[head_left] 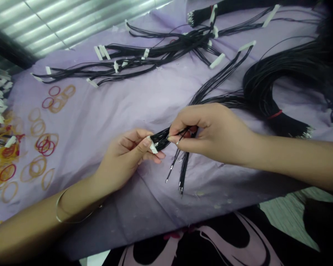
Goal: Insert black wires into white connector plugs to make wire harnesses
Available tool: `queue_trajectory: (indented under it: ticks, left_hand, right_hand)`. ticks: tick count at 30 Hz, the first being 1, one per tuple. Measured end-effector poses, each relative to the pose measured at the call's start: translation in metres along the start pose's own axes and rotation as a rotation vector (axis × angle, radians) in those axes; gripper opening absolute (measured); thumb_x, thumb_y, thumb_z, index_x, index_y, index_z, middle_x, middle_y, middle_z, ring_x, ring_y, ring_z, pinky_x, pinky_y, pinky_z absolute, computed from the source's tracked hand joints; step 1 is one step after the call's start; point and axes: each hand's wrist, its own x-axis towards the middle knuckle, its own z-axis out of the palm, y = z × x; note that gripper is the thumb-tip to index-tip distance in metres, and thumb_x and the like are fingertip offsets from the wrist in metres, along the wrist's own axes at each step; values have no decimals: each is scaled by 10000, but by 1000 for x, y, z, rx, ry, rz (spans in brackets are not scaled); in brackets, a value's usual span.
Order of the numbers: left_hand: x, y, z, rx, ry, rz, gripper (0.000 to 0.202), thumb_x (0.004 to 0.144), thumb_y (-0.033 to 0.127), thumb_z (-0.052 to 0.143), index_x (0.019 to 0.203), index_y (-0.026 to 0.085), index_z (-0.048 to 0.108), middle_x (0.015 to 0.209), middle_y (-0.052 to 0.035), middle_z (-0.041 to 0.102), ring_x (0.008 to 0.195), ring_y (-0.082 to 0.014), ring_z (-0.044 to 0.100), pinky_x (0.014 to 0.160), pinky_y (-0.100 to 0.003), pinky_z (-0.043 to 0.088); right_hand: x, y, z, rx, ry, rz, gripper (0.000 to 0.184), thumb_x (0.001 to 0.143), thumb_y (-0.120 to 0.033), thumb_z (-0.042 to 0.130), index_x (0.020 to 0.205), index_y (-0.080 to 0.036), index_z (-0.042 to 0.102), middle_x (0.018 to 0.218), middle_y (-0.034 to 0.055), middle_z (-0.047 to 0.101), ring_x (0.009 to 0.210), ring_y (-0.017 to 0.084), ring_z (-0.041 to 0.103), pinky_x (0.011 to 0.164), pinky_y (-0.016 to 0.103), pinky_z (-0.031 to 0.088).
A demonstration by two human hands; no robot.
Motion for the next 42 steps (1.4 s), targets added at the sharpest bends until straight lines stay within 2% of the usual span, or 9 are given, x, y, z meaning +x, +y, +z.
queue_trajectory:
  ticks: [9, 16, 31, 42]
  left_hand:
    - [1, -1, -1, -12, -23, 6, 147, 881, 255, 600, 910, 110, 605, 791, -41, 656, 710, -117, 660, 632, -184, 553]
    - [-1, -1, -1, -16, -24, 3, 124, 898, 233, 575, 919, 115, 607, 807, -33, 653, 724, -111, 662, 646, -185, 558]
    - [1, -1, -1, -16, -16, -12, 137, 887, 253, 593, 913, 120, 614, 806, -34, 654, 723, -117, 661, 645, -194, 560]
    - [1, -1, 0, 13, -15, -16, 132, 895, 234, 581, 920, 107, 609, 827, -48, 651, 745, -121, 665, 668, -193, 566]
  right_hand:
    - [1, 3, -1, -152, 14, -139, 107, 832, -185, 552, 783, -141, 637, 736, 14, 608, 700, 96, 533, 640, 238, 414]
    - [1, 4, 0, -127, 13, -121, 104, 821, -163, 548, 769, -134, 633, 744, 11, 609, 678, 81, 527, 631, 220, 413]
    - [2, 5, 0, -155, -4, -209, 102, 819, -154, 542, 753, -133, 617, 702, 8, 585, 689, 91, 510, 656, 233, 410]
    - [0, 6, 2, -169, 18, -143, 116, 834, -185, 539, 789, -142, 636, 751, 13, 609, 708, 90, 522, 657, 229, 420]
